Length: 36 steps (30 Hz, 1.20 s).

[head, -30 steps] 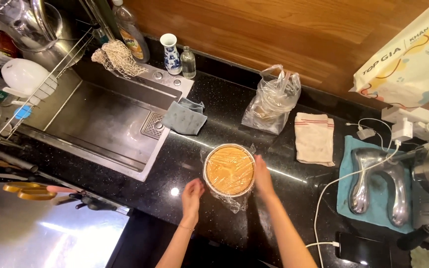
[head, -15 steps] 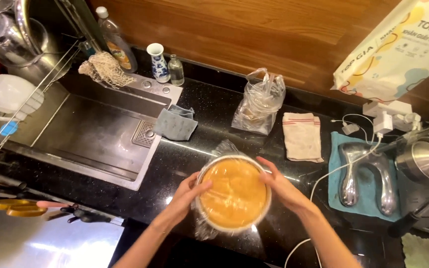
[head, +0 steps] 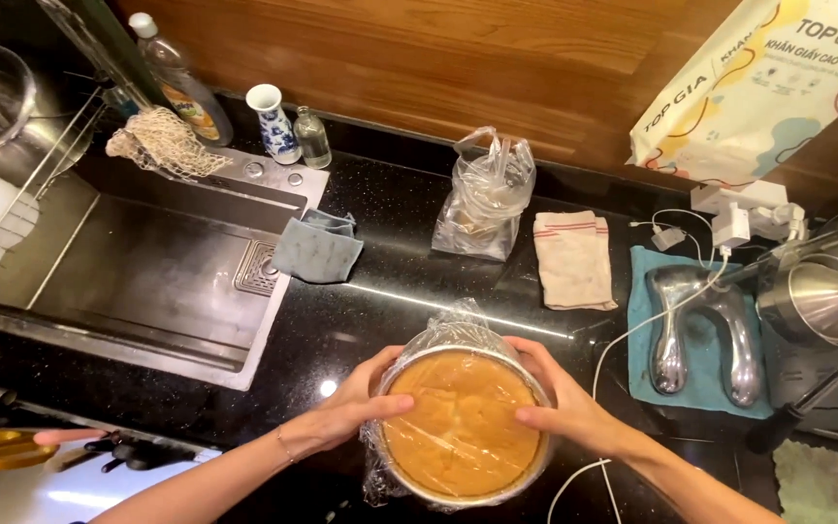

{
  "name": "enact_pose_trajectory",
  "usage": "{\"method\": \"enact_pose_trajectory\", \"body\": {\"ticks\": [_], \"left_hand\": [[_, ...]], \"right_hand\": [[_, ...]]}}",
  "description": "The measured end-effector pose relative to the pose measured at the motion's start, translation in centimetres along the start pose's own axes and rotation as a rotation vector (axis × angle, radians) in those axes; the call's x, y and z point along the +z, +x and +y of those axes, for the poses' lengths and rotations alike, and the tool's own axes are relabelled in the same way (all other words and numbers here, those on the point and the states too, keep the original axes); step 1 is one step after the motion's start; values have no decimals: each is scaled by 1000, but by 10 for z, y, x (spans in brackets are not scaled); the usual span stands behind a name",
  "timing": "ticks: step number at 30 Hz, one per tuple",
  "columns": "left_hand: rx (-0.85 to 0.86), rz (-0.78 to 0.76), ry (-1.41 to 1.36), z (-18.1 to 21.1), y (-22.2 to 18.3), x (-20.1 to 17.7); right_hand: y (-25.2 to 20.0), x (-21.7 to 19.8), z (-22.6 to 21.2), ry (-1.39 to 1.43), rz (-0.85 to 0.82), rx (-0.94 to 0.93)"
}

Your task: Preparing ribbon and wrapping a cake container with plastic wrap.

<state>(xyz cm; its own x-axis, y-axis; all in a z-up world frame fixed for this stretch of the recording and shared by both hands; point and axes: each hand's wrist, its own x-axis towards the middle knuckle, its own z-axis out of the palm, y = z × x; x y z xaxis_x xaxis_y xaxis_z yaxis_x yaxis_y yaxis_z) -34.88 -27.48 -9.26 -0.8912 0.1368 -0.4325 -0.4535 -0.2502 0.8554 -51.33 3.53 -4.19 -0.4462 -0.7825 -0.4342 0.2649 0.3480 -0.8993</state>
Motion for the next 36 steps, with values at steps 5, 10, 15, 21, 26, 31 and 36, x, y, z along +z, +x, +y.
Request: {"method": "enact_pose_trajectory", "body": {"ticks": [5,10,15,21,26,31,36], "left_hand": [[-96,-31,-201,-6,31,-10],[-88,-42,-291,16,68,-19],[-140,99,-540,-1,81,-15],[-178,279,-492,22,53,19],[-108,163,-425,12,36,18],[-165,191,-352,-10,47,1],[-72,30,-374,-2,54,-6]], "right_hand": [[15,-17,13,169,-41,55],[46,-22,9,538,206,208],[58,-15,12,559,475,155],[32,1,-6,618,435,189],[21,-7,28,617,421,158],[23,-14,61,551,291,-18],[37,-35,88,582,142,-229]]}}
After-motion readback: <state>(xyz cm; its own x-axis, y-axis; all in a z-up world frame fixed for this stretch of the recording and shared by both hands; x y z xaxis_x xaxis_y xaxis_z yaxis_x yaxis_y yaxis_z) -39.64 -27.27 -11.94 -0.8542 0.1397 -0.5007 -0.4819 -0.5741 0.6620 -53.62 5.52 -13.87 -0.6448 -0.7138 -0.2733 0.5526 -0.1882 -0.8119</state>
